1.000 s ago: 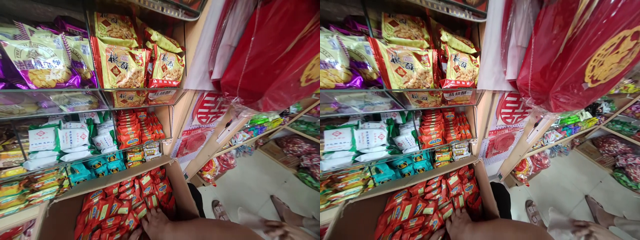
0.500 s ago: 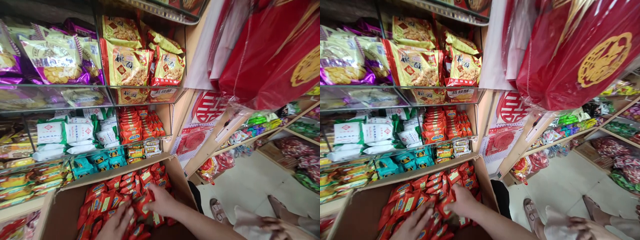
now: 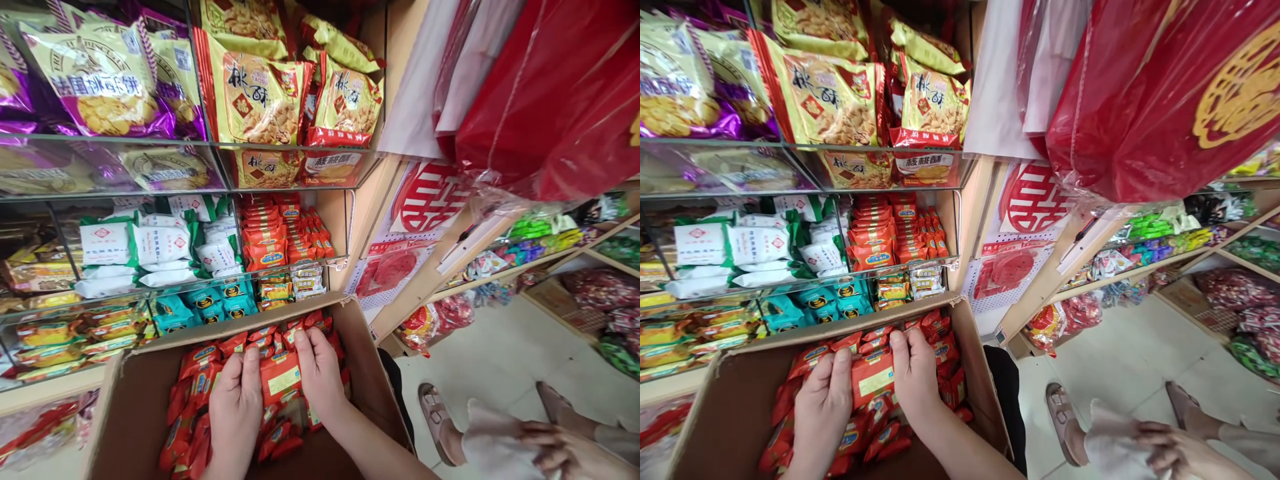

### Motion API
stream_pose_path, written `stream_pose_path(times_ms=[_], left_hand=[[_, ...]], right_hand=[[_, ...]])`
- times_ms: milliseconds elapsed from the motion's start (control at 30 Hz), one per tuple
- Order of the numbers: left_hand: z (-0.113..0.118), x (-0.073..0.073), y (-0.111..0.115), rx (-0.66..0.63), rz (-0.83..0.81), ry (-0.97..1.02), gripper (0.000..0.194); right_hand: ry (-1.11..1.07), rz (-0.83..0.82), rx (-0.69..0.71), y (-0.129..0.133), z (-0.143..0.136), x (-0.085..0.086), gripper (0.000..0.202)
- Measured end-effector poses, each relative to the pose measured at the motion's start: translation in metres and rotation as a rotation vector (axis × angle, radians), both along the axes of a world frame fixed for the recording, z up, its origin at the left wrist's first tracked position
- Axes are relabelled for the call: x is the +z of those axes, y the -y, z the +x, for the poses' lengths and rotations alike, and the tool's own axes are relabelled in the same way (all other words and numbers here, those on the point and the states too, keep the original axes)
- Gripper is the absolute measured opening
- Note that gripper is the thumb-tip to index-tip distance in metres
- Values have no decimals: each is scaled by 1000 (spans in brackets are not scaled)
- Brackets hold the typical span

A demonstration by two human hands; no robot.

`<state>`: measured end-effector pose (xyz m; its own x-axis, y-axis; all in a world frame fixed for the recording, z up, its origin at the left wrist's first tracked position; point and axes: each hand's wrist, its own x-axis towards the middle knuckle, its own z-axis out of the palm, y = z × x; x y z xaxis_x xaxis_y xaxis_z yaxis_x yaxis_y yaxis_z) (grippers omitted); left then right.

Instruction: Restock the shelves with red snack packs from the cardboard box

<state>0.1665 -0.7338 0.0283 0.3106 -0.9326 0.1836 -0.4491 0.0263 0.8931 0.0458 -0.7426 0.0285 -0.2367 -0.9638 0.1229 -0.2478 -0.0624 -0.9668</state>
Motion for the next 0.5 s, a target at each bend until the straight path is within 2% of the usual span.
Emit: stream_pose_path(times_ms=[133, 333, 433, 467, 500], left_hand=[[2, 1, 3, 94, 2, 133, 34], [6, 0, 8, 31, -88, 170, 33], [6, 1, 4, -89, -230, 282, 14], [4, 0, 2, -163, -300, 360, 21], [2, -1, -1, -250, -361, 450, 36]], right_hand=[[-174, -105, -37, -3, 1, 0, 31], [-318, -189, -70, -3, -8, 3, 30], [-409, -239, -97, 2, -15, 6, 32], [-454, -261, -99, 3, -16, 7, 32], [-496, -284, -94, 3, -16, 8, 33]])
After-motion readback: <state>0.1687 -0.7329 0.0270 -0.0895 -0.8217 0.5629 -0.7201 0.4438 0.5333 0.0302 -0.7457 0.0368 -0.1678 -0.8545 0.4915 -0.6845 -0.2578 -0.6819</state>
